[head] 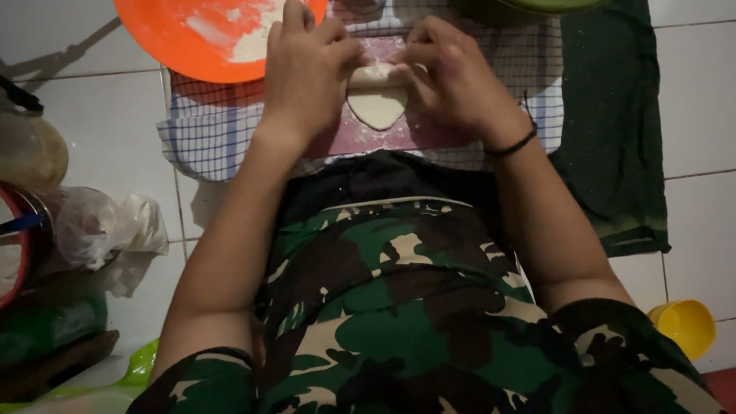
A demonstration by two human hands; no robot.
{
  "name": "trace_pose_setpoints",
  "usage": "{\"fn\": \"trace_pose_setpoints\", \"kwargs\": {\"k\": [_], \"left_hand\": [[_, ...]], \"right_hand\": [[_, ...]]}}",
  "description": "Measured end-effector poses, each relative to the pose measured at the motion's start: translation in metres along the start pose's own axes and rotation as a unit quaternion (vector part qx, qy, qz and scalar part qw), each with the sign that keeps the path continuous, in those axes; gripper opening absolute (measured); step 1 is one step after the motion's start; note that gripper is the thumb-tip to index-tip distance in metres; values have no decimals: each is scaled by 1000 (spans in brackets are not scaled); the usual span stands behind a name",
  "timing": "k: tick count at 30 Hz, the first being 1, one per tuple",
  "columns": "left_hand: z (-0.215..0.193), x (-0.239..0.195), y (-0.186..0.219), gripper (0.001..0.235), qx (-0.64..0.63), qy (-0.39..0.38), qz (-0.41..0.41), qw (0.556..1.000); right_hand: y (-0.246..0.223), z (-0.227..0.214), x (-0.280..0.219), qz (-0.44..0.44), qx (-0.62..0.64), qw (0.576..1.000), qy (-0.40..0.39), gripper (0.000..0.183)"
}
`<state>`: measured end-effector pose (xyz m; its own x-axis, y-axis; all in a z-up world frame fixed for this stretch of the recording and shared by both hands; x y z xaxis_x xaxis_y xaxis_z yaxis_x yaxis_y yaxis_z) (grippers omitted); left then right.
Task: A person is preparing pastries by rolling out dough, cutting it into circles with a metal cup, and folding it around a filling.
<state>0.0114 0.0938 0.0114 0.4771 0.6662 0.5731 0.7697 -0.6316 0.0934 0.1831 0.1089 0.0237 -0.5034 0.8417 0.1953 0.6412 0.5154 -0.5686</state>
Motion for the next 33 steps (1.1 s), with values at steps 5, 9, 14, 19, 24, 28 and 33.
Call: {"fn": "trace_pose_setpoints", "kwargs": {"k": [5,9,14,19,24,28,33], "left_hand": [[-4,-14,10,18,-7,-23,-42,999],[-21,-23,17,14,-68,-14,-81,994],[-20,-26,24,18,-81,-33,-85,993],[-29,-26,31,17,-95,-7,-63,993],[-27,-26,31,13,-99,2,-58,993],[-29,-25,33,12,-88,9,-54,995],[-21,-24,31,29,-65,-38,-50,996]], "right_hand": [[-1,9,-20,-47,-2,996,80,12],[-21,5,-41,-71,11,987,141,30],[-23,7,-51,-21,4,991,129,21],[-39,-4,-50,10,39,992,121,20],[-38,-1,-43,17,-9,997,76,18],[-27,10,-38,21,-64,997,38,36],[-24,16,-36,28,-85,996,4,66]]}}
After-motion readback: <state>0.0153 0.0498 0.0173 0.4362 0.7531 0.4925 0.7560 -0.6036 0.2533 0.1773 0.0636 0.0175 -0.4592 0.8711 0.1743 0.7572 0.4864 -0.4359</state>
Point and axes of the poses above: each hand's wrist, its own x-axis towards the middle knuckle, its own z-axis out of the palm, y = z × x, the point moved 6 cm from there along x, towards the middle knuckle, and after that the axes turned 12 degrees about z, right-handed, at the moved point
